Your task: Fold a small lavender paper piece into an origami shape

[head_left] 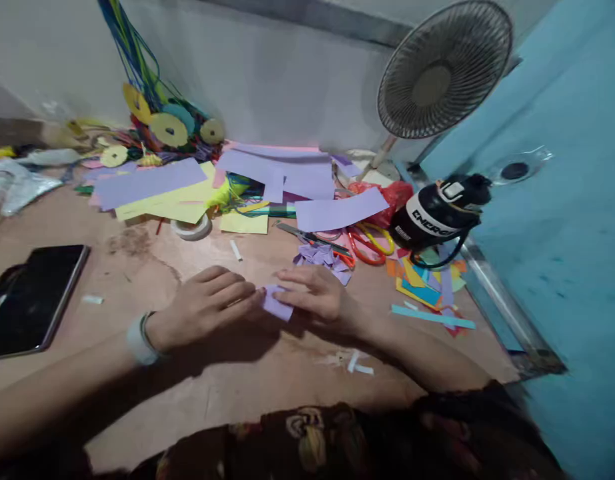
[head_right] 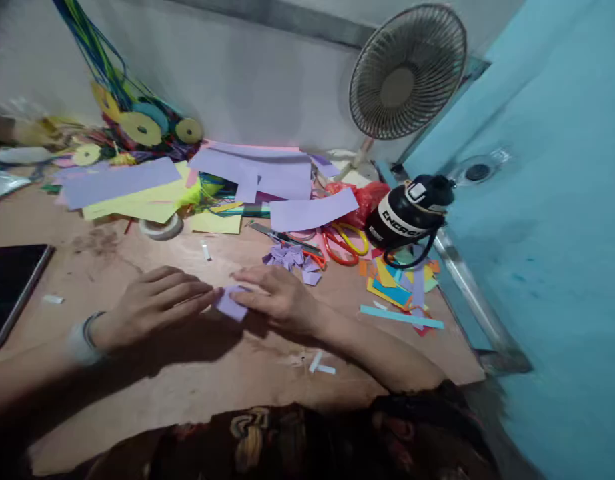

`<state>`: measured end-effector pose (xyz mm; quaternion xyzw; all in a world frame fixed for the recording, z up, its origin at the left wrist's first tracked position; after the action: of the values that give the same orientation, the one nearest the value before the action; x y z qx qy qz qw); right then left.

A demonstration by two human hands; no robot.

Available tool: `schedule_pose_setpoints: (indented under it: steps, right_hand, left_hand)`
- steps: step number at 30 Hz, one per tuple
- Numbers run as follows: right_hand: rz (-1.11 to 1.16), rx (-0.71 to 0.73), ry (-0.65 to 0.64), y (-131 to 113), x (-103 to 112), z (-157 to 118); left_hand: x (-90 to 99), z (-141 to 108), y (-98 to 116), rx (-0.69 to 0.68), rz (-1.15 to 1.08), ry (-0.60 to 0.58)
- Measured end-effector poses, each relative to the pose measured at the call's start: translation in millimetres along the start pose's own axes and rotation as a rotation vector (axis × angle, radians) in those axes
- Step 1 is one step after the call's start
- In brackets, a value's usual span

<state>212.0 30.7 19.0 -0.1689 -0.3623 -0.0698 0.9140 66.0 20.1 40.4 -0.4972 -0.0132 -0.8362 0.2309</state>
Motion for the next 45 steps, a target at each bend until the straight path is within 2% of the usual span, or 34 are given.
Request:
schedule_pose_setpoints:
  steps: [4,9,13,17,23,27,30,33,45]
  right_hand:
    - [-0.015,0.157,-0.058,-14,-6,-10]
    - [-0.084,0.145,-0.176,-10,-22,-24]
    - [-0.042,0.041,-0.189,0,-23,-34]
    - [0.115,-0.138,-0.188,11,-24,-40]
    - [0.290,-0.494,-0.089,28,-30,-40]
    - [0.275,-0.631,-0.062,33,-33,-42]
    - [0.231,-0.649,-0.052,35,-34,-43]
    - [0.195,-0.642,-0.059,34,-35,-43]
    - [0.168,-0.689,-0.112,35,-39,-42]
  left_hand:
    - [-8.2,-4,9,-0.050,-0.030,-0.040]
    - [-35.7,-9,21,0.019,-0.159,-0.265]
    - [-43.1,-16,33,0.083,-0.249,-0.273]
    - [-48.6,-23,42,0.130,-0.273,-0.287]
    - [-47.0,-22,43,0.186,-0.267,-0.244]
    - [-42.2,-23,38,0.219,-0.266,-0.182]
    - [-46.7,-26,37,0.237,-0.271,-0.216]
    - [-52.2,-28,41,0.199,-0.235,-0.266]
    - [-56.5,-25,43,0.216,-0.221,-0.297]
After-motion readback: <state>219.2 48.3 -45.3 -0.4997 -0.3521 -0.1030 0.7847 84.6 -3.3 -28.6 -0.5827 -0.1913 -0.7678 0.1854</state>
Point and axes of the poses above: each hand's wrist, its own z-axis towards the middle knuckle, its own x-axis out of the back of the hand, y = z × x, the point moved 8 cm from there along z, towards the middle knuckle, and after that the axes turned 5 degrees about z, right-handed, at the moved point
